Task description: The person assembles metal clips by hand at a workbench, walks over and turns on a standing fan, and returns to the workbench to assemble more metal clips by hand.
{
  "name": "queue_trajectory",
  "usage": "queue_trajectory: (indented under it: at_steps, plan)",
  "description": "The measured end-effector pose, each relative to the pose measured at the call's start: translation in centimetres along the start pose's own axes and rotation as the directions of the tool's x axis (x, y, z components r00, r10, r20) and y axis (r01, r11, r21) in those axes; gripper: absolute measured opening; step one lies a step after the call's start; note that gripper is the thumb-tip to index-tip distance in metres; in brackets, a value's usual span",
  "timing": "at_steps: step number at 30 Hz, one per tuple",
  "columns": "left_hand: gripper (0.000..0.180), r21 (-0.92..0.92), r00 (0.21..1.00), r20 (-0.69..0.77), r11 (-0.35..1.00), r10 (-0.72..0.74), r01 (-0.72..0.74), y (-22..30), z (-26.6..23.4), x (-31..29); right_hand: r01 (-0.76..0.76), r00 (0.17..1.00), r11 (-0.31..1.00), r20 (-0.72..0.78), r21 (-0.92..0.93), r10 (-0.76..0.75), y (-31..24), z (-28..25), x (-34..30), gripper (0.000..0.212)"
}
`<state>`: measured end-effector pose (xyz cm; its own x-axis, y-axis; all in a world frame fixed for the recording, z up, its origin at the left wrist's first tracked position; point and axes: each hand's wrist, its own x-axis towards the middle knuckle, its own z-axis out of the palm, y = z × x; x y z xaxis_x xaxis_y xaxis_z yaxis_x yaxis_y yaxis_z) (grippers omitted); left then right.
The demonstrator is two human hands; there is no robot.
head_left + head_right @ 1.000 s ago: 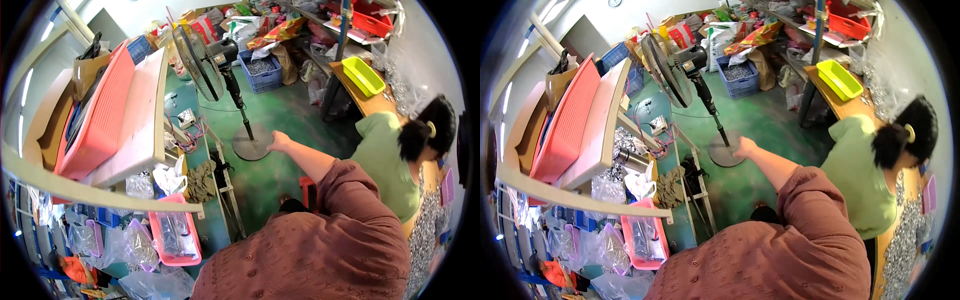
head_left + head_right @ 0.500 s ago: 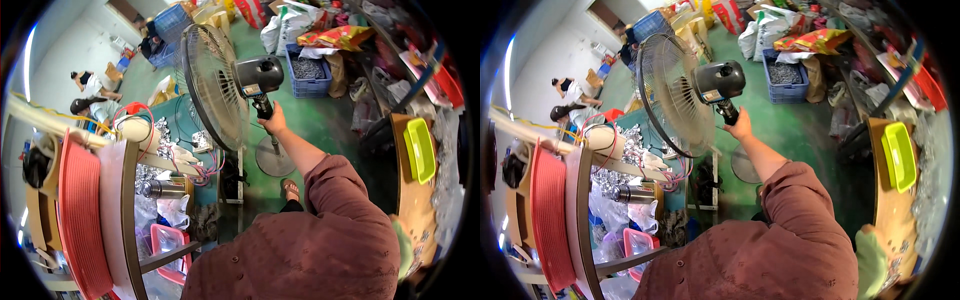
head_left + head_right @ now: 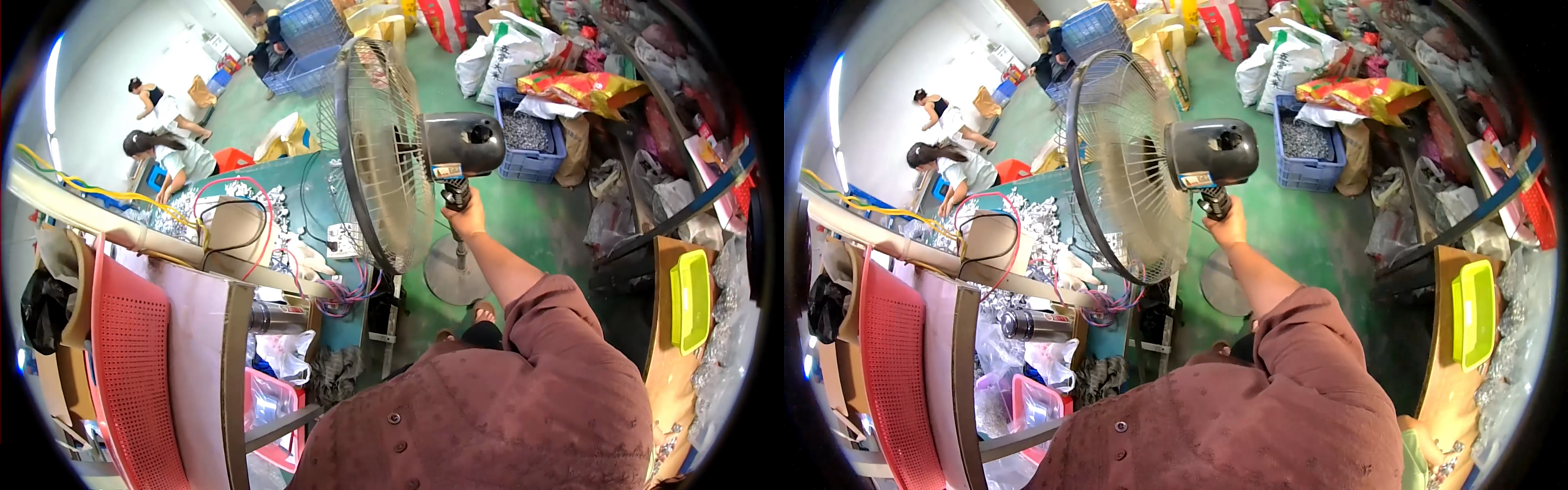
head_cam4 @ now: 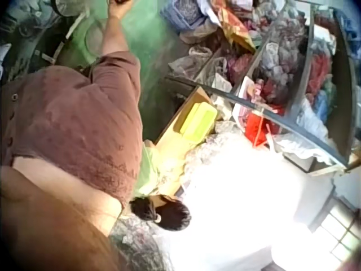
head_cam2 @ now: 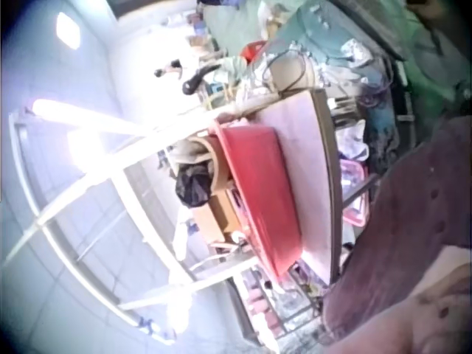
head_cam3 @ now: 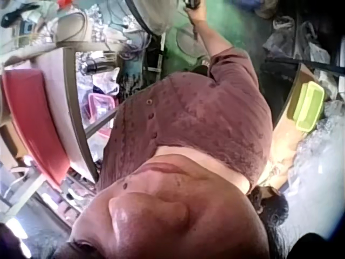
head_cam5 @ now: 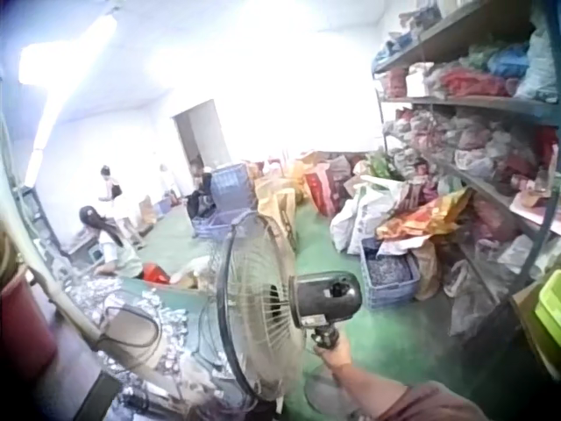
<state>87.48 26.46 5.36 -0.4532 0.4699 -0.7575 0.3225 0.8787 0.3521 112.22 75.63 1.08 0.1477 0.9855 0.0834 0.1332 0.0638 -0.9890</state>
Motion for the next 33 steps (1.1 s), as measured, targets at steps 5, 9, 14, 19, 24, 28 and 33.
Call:
queue_trajectory:
  at_steps: [5,9,14,19,24,28,33]
  plan:
    - [0.053,-0.019,0.999,-0.021,0.999,-0.028,0.028,-0.6,-0.1,0.0,-0.023,1.0,0.998,0.019,-0.066,0.024,-1.5,0.1,-0.4,0.053]
    - [0.052,-0.027,0.999,-0.015,0.999,-0.039,0.038,-1.0,-0.2,0.2,-0.022,0.999,0.996,0.047,-0.083,0.026,-1.7,-0.2,-0.3,0.052]
    - [0.05,-0.039,0.998,-0.019,0.998,-0.053,0.052,-1.4,-0.3,0.2,-0.007,0.994,1.0,0.105,-0.01,0.008,-2.0,0.3,0.5,0.052]
    - [0.048,-0.054,0.998,-0.028,0.997,-0.065,0.063,-1.5,0.0,0.1,0.081,0.987,0.997,0.142,0.01,-0.081,-1.3,1.3,2.8,0.052]
    - [0.047,-0.092,0.995,-0.003,0.991,-0.099,0.098,-2.9,-0.4,0.2,0.076,0.973,0.996,0.216,0.048,-0.084,-1.3,3.4,3.8,0.054]
    - [0.045,-0.069,0.994,-0.043,0.993,-0.096,0.093,-2.1,0.1,-0.5,0.086,0.979,0.996,0.187,-0.017,-0.082,0.2,1.7,5.4,0.057]
    - [0.044,-0.077,0.994,-0.04,0.992,-0.099,0.095,-3.0,-0.1,-0.5,0.098,0.974,0.995,0.202,0.028,-0.101,0.8,2.0,5.2,0.057]
